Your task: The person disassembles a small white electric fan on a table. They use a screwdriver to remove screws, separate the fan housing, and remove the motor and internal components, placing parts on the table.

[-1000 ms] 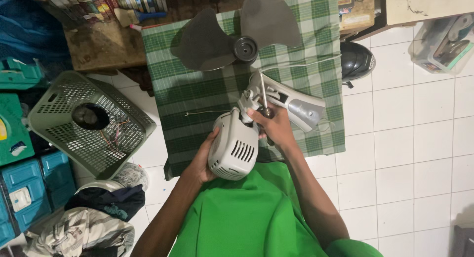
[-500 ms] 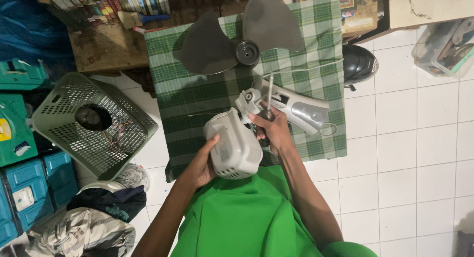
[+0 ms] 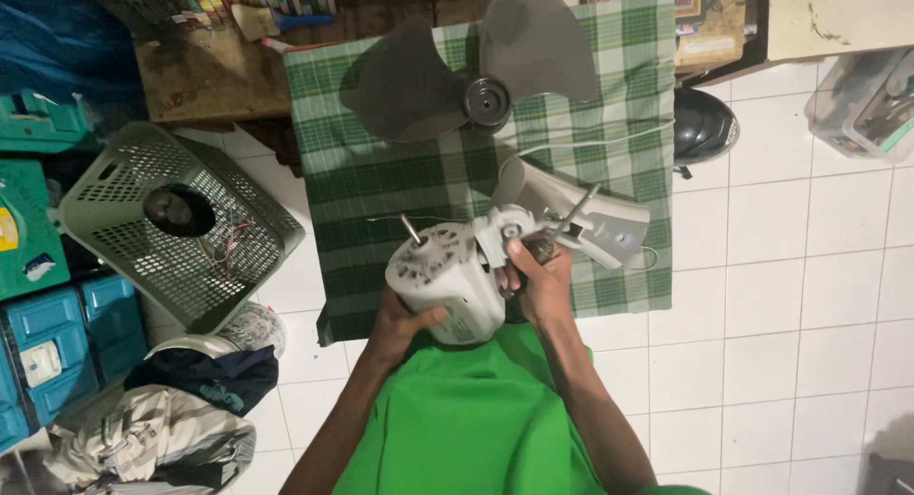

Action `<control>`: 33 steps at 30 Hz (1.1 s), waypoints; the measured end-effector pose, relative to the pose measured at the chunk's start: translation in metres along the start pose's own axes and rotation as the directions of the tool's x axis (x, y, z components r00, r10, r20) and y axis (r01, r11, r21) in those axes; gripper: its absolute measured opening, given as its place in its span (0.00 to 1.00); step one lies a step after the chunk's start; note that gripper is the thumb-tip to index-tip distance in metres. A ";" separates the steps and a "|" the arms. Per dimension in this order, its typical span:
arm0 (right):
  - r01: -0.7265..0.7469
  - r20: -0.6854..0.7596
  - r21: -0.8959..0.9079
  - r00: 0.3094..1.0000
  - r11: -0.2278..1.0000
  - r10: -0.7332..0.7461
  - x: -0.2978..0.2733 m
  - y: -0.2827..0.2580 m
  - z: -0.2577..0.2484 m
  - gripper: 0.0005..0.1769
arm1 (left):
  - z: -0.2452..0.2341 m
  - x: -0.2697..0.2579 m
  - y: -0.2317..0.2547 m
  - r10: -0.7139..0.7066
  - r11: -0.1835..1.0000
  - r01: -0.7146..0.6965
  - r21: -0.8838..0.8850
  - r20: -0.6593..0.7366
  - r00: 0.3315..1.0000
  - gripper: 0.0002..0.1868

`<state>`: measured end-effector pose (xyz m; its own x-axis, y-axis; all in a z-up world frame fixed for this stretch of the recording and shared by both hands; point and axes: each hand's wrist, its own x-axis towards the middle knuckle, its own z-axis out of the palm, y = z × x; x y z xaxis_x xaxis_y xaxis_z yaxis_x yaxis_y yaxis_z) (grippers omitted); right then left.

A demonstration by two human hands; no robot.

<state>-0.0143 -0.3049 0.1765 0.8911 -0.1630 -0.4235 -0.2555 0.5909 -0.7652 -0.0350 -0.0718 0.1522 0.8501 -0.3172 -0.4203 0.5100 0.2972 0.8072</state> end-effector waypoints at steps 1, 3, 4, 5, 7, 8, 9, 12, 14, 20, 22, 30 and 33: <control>-0.016 0.023 0.047 1.000 0.999 0.015 0.000 0.002 -0.007 0.14 | 0.004 0.001 0.007 0.059 0.995 -0.061 0.079 0.028 0.998 0.46; -0.001 0.125 0.139 0.992 0.990 -0.016 0.000 0.005 -0.017 0.16 | 0.010 0.000 0.022 0.166 0.956 -0.183 0.229 0.091 0.982 0.47; 0.000 0.174 0.185 0.984 0.983 -0.033 -0.001 0.008 -0.020 0.17 | 0.013 -0.001 0.028 0.203 0.957 -0.214 0.194 0.078 0.976 0.50; -0.021 0.169 0.180 0.985 0.983 -0.010 -0.002 0.010 -0.022 0.17 | 0.019 -0.003 0.032 0.236 0.957 -0.244 0.159 0.065 0.970 0.54; -0.060 0.159 0.170 0.987 0.984 0.032 -0.002 0.012 -0.026 0.25 | 0.026 -0.004 0.037 0.264 0.953 -0.266 0.147 0.033 0.964 0.60; -0.059 0.194 0.180 0.981 0.982 0.023 0.000 0.013 -0.028 0.26 | 0.028 -0.004 0.038 0.259 0.951 -0.258 0.169 0.016 0.966 0.63; -0.062 0.228 0.190 0.973 0.980 0.018 0.001 0.014 -0.030 0.27 | 0.030 -0.006 0.038 0.252 0.950 -0.247 0.192 -0.004 0.968 0.65; -0.117 0.258 0.246 0.965 0.962 0.052 0.003 0.020 -0.033 0.28 | 0.026 -0.009 0.035 0.294 0.926 -0.285 0.247 -0.002 0.956 0.64; -0.168 0.291 0.288 0.953 0.943 0.081 0.004 0.018 -0.033 0.28 | 0.021 -0.010 0.030 0.325 0.903 -0.308 0.299 -0.007 0.946 0.65; -0.232 0.384 0.317 0.918 0.920 0.100 0.008 0.008 -0.027 0.34 | 0.005 0.009 0.004 0.468 0.846 -0.466 0.258 0.057 0.882 0.63; -0.221 0.363 0.282 0.925 0.933 0.110 0.008 0.006 -0.023 0.37 | 0.002 0.014 -0.004 0.327 0.942 -0.330 -0.061 -0.056 0.943 0.61; -0.182 0.200 -0.126 0.958 0.975 0.205 0.003 0.001 -0.006 0.42 | -0.003 0.006 0.007 0.337 0.792 -0.294 0.535 0.019 0.941 0.66; -0.161 0.134 -0.182 0.973 0.970 0.187 -0.003 0.007 -0.007 0.39 | -0.007 0.005 0.014 0.369 0.711 -0.328 0.623 0.066 0.927 0.72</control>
<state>-0.0215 -0.3060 0.1690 0.8696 0.0577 -0.4904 -0.4600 0.4556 -0.7621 -0.0224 -0.0631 0.1586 0.9677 -0.2437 -0.0640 0.0023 -0.2456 0.9694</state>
